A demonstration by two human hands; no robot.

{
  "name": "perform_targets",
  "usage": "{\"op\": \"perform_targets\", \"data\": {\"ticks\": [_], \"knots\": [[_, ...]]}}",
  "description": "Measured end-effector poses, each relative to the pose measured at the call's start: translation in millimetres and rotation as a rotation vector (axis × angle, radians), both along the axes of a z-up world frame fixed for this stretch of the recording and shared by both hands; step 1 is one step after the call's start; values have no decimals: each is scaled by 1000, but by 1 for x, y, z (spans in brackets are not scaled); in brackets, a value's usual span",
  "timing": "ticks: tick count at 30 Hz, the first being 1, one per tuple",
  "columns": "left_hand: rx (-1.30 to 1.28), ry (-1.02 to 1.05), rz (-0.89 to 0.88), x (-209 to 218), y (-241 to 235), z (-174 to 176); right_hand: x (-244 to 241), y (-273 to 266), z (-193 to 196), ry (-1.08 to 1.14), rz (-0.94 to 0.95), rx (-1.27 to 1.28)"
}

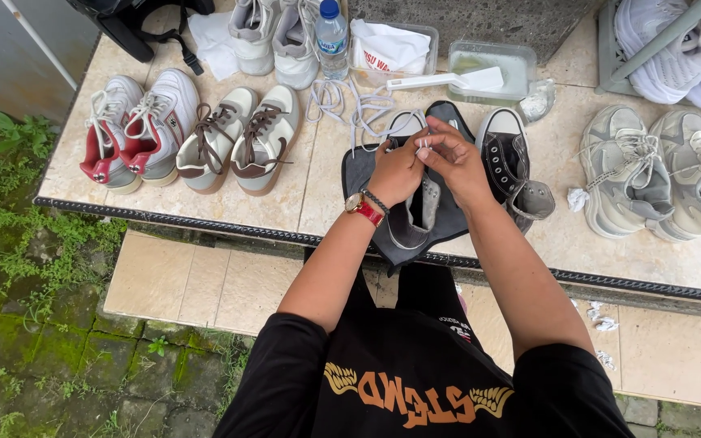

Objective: Cleaning the sole edges of a sneaker with a brush and then lacing it up.

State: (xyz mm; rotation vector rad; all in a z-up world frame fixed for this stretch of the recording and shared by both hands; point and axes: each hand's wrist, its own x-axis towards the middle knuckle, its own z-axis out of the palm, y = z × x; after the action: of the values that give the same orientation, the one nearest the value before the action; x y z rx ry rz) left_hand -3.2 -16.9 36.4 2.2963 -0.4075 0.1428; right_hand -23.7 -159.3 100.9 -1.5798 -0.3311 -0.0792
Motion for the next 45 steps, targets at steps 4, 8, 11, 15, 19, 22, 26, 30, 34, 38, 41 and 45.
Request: {"op": "perform_targets", "data": {"ticks": [4,8,11,15,19,22,26,30,34,38,41,45], "knots": [[-28,10,-10,-15,-3,29,2,4,-3,-9,5,-9],[-223,-3,2,-8,-9,-4,4,6,-10,-15,-66,22],[-319,-86,27,-5,-13,-26,3,10,-10,-43,-130,100],[-205,-287,77,-14,-12,-5,-1,13,-2,-111,-189,159],[-207,-319,103,-21,-13,-6,-3,13,4,-83,-165,214],[-214,-70,161,-21,-7,-19,5,12,-5,-74,-158,216],[-332,62,145,-20,-5,-24,-1,13,-1,-30,-148,175],[-387,106,247,-35,-5,6,-5,15,-1,-28,-156,178],[-433,163,307,-32,-10,-14,-6,16,-8,-25,-140,216],[-401,142,331,-30,-11,-17,-10,15,-3,-46,-111,291],[-363,157,345,-28,-12,-20,-9,6,4,-83,-84,358],[-327,156,359,-25,-15,-28,-22,-9,36,-148,-43,466]]}}
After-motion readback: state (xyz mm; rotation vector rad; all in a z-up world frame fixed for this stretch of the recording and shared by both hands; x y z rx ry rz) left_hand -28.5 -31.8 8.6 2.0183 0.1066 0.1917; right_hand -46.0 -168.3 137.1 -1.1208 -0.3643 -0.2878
